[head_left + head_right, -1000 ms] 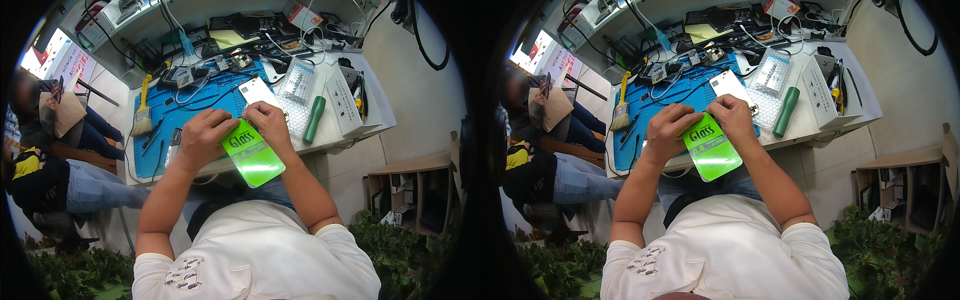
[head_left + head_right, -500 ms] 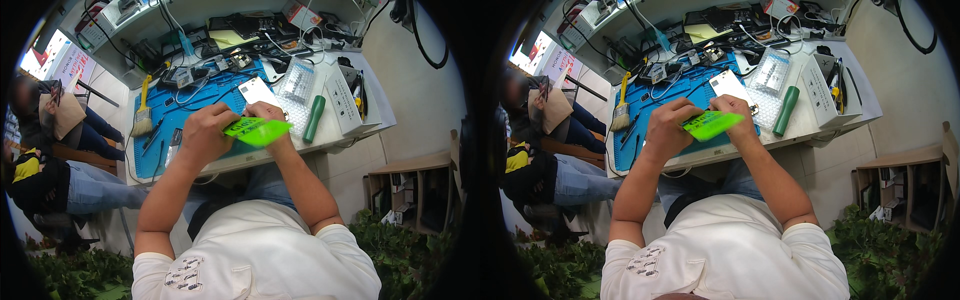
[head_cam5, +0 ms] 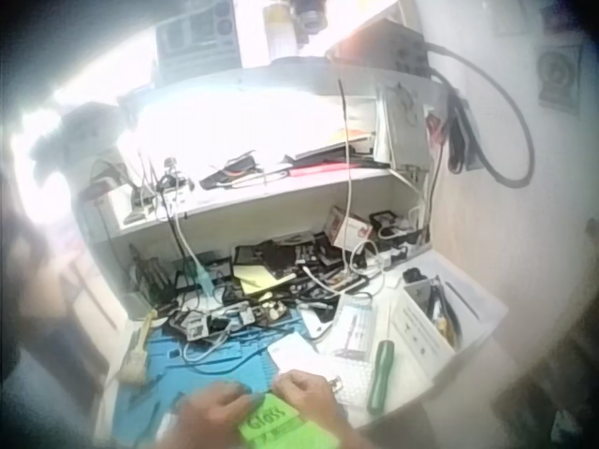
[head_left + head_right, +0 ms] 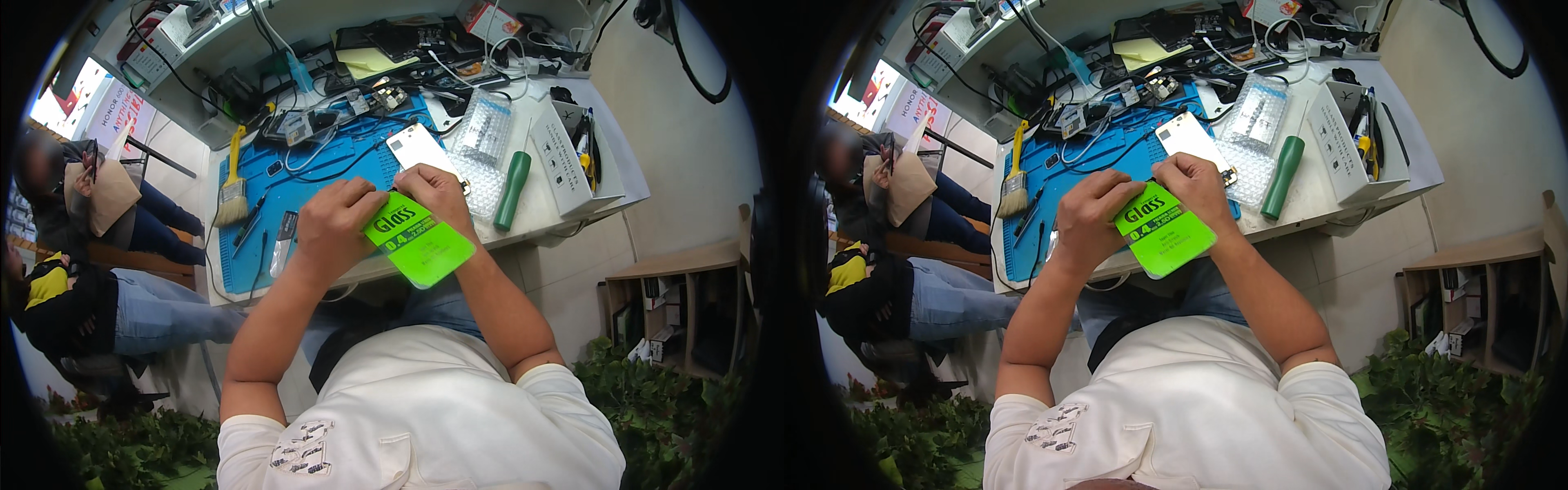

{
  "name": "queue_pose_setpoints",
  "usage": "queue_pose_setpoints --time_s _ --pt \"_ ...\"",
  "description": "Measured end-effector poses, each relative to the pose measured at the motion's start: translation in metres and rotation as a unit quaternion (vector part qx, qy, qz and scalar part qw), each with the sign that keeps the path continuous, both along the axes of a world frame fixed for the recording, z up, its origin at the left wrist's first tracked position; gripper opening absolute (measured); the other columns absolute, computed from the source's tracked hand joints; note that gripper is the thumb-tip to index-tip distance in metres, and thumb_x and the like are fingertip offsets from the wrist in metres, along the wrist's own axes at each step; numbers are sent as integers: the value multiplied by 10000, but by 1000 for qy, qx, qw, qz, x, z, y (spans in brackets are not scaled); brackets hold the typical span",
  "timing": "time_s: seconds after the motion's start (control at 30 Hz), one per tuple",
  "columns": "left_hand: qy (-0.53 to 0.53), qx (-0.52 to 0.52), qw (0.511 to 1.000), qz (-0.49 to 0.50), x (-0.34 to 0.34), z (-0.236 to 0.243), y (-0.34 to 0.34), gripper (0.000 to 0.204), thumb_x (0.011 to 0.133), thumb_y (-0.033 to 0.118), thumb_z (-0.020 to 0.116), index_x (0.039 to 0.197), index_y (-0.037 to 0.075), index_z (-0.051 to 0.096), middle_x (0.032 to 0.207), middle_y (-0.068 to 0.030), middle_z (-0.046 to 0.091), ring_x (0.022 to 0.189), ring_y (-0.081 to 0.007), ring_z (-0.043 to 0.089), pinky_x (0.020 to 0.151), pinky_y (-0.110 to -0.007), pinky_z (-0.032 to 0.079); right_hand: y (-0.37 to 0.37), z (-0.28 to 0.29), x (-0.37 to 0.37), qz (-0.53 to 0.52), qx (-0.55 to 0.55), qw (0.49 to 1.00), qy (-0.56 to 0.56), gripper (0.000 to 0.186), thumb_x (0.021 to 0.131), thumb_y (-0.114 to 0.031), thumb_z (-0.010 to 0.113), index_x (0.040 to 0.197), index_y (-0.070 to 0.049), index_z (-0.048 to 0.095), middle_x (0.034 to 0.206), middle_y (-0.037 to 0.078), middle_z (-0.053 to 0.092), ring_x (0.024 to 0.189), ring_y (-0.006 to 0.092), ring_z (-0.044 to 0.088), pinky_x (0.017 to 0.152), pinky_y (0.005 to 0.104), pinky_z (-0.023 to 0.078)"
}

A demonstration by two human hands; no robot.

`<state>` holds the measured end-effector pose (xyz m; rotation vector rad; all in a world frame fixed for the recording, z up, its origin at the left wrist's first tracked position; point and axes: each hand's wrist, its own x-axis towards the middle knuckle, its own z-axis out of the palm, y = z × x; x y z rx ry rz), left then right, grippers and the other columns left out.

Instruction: The person peels a green protective layer from a mobile phone screen and cleans the surface using a squeeze bulb air blower.

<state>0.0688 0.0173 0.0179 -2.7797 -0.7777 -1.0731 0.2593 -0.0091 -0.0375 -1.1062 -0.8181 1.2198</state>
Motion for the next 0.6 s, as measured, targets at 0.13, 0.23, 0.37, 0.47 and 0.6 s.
queue_pose_setpoints --time_s 0.13,0.23,0.37,0.47,0.6 --pt "37 -5 999 10 -1 0 -3 439 649 121 943 1070 107 821 1007 -74 774 886 -283 777 763 -378 630 0 0 3 21 -1 1000 10 183 981 -134 801 867 5 767 764 -7 723 656 32 609 597 241 468" --pt "47 -9 999 11 0 1 -3 437 650 114 942 1069 106 815 1005 -68 770 878 -279 775 761 -376 631 1 -1 6 32 -5 999 15 157 968 -116 805 871 1 769 768 -8 727 651 30 617 594 236 473" --pt "33 -25 999 9 0 5 -3 361 673 43 886 1007 118 772 956 -36 723 839 -259 743 711 -371 601 4 0 8 44 -19 999 6 152 959 -115 807 871 3 771 771 -8 733 656 31 627 598 237 482" --pt "29 -38 999 7 0 7 -2 321 683 12 859 963 122 746 933 -29 699 830 -258 731 688 -377 588 4 3 5 35 -26 999 4 152 952 -113 811 868 7 771 767 -7 733 655 32 628 595 236 483" --pt "28 -37 999 12 1 8 -3 311 676 12 859 944 117 741 921 -35 687 830 -266 732 682 -382 590 6 0 4 28 -21 999 4 149 947 -105 814 864 11 774 764 -1 735 658 36 633 597 236 486"
